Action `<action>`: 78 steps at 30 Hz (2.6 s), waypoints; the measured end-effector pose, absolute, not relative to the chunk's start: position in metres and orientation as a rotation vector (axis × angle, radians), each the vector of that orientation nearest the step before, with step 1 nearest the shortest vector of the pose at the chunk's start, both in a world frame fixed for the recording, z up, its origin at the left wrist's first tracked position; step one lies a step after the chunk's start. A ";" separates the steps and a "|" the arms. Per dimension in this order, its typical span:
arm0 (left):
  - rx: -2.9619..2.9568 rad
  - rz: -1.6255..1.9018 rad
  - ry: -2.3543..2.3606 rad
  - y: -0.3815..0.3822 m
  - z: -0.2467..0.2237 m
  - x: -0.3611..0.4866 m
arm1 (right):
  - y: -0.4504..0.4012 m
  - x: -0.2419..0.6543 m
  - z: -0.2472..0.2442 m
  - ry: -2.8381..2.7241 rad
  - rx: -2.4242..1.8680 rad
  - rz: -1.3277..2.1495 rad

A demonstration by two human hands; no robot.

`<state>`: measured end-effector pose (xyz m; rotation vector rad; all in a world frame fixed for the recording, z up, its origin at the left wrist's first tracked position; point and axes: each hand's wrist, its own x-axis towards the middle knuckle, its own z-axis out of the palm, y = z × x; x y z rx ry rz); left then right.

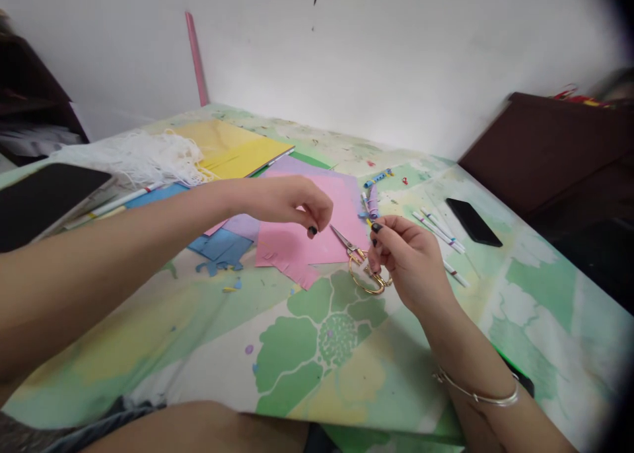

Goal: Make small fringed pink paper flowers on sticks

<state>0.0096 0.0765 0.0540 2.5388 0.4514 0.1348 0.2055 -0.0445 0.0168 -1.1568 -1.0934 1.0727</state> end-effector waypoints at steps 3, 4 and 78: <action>2.511 -0.010 0.359 0.082 0.037 0.019 | -0.045 0.205 0.016 -1.106 -1.172 1.095; 2.521 -0.023 0.319 0.084 0.031 0.021 | -0.044 0.205 0.016 -1.113 -1.175 1.103; 2.596 0.713 0.067 0.061 -0.031 0.027 | -0.052 0.159 -0.015 -1.244 -1.765 1.344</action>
